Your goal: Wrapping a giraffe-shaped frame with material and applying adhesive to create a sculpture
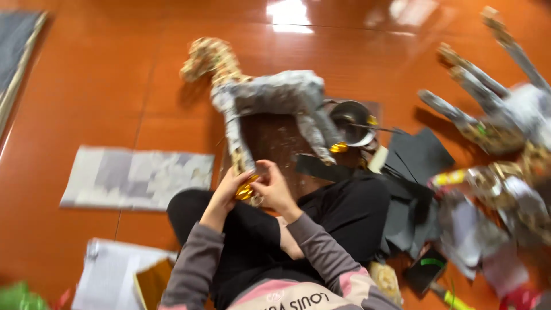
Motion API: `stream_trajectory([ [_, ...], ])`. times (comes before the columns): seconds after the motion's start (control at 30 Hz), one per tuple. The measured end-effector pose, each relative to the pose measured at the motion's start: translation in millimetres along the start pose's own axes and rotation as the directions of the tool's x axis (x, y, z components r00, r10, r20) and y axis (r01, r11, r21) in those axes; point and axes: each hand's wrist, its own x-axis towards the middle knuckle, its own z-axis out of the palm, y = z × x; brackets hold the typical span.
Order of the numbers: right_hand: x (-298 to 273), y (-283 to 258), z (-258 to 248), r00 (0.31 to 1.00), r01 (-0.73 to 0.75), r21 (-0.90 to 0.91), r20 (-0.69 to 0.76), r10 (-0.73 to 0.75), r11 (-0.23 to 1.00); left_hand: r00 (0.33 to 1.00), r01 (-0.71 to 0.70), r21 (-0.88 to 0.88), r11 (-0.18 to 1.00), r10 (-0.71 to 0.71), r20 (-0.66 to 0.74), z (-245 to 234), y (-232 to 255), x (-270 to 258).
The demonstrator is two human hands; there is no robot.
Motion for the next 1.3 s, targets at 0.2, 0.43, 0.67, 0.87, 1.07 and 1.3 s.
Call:
stream_trajectory([
  [0.2,-2.7,-12.9,12.9,0.996,0.014,0.055,-0.088,-0.009,0.998,0.997,0.018,0.011,1.0,-0.019,0.081,-7.0,-6.1,-6.9],
  [0.43,-30.0,-84.5,11.7,0.997,0.049,-0.221,-0.054,-0.062,0.974,0.966,0.093,0.068,0.993,-0.107,0.237,-7.0,6.9,-13.1],
  [0.67,-21.4,-82.4,5.8,0.999,0.021,-0.354,-0.035,-0.036,0.935,0.983,0.07,0.092,0.993,-0.085,0.165,-1.9,8.4,-15.7],
  [0.87,-11.9,-66.2,7.6,0.994,-0.026,-0.397,-0.106,-0.018,0.918,0.983,0.059,0.108,0.992,-0.077,0.168,-18.8,-5.1,3.2],
  [1.07,-16.2,-59.9,-4.6,0.999,0.007,-0.198,-0.048,-0.017,0.98,0.989,0.083,0.061,0.995,-0.09,0.119,-17.3,-3.2,0.3],
  [1.3,-19.4,-23.9,4.6,0.966,0.234,-0.221,0.165,-0.2,0.947,0.994,-0.053,-0.015,0.998,0.054,0.099,-25.0,-24.2,18.1],
])
